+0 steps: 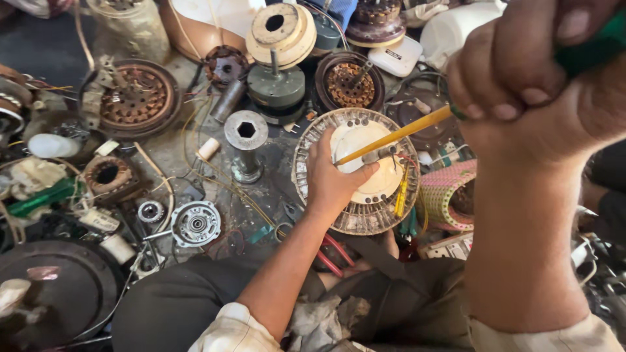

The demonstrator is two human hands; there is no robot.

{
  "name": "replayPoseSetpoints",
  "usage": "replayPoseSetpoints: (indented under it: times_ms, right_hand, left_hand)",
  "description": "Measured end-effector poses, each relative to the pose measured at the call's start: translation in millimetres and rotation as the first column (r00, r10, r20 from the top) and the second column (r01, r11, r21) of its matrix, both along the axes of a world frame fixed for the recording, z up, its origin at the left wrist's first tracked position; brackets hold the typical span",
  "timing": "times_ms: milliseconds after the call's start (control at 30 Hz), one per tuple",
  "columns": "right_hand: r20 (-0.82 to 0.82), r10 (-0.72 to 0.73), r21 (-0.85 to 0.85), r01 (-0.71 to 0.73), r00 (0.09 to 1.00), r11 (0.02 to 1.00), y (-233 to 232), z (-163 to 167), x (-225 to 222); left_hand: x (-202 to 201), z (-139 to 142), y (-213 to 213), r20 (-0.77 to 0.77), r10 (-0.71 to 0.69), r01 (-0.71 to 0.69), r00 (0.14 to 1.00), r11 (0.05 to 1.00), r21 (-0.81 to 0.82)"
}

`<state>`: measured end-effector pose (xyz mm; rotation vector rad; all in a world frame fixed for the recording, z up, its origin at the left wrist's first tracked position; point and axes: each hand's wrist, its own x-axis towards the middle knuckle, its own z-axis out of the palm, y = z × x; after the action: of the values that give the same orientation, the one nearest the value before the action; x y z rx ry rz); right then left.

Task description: The person is repairing an electrical component, likely a fan motor stator. They use a screwdriver to tighten screws on the central hub, wipe the component with a cloth, and use pliers to adjust wires. The person also picks up and places a small cylindrical part onto the hub.

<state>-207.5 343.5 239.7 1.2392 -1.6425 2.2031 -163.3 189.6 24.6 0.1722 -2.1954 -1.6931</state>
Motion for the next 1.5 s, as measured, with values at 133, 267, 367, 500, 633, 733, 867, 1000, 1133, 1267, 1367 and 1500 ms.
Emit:
replayPoseSetpoints:
  times_ms: [133, 267, 367, 500, 633, 733, 867, 1000, 1133, 1267, 1367, 1500]
  right_hand:
    - [-0.005, -0.047, 0.018, 0.047, 0.999, 0.999, -6, -1, 11]
    - [-0.039, -0.115, 0.006, 0.115, 0.993, 0.993, -12, -7, 26]
    - [-0.094, -0.212, -0.048, 0.208, 0.973, 0.977, -25, -12, 39]
    - [-0.106, -0.35, -0.168, 0.33, 0.931, 0.929, -40, 0, 51]
    - [0.088, -0.262, -0.036, 0.266, 0.961, 0.963, 6, 50, 70]
    - [0.242, -0.311, -0.022, 0.325, 0.919, 0.945, 52, 61, 109]
    - [0.293, -0.36, -0.207, 0.426, 0.886, 0.88, 62, 10, 180]
    - [0.164, -0.312, -0.062, 0.325, 0.936, 0.944, 27, -62, 239]
    - [-0.197, -0.15, 0.258, 0.199, 0.969, 0.945, 10, -91, 253]
    - [-0.173, 0.081, 0.416, -0.001, 0.982, 0.909, 9, -93, 261]
    - [-0.02, -0.428, 0.552, 0.367, 0.904, 0.749, 6, -99, 237]
    - [-0.235, -0.734, 0.532, 0.716, 0.637, 0.452, -4, -118, 123]
  left_hand:
    - [2, -2, -1, 0.018, 0.024, -0.024, 1.0, 1.0, -0.009]
    - [4, -11, -2, -0.003, 0.026, -0.026, 1.0, 0.999, -0.024]
    - [3, -14, -3, -0.004, 0.035, -0.035, 0.999, 0.999, -0.035]
    - [9, -8, -8, -0.047, 0.036, -0.037, 0.998, 0.999, -0.003]
    - [30, 7, -21, -0.178, 0.045, -0.074, 0.983, 0.984, -0.16]
    - [35, 21, -35, -0.372, -0.044, -0.083, 0.927, 0.944, -0.319]
    - [24, 44, -28, -0.421, -0.266, 0.073, 0.867, 0.904, -0.422]
    - [16, 58, -9, -0.265, -0.367, 0.178, 0.892, 0.823, -0.539]
    - [27, 59, 10, -0.274, -0.234, 0.073, 0.933, 0.868, -0.491]
    - [37, 53, 8, -0.26, -0.2, 0.085, 0.945, 0.915, -0.395]
    - [43, 42, -11, -0.3, -0.076, -0.055, 0.951, 0.913, -0.405]
    - [46, 19, -32, -0.325, 0.053, -0.177, 0.944, 0.914, -0.365]
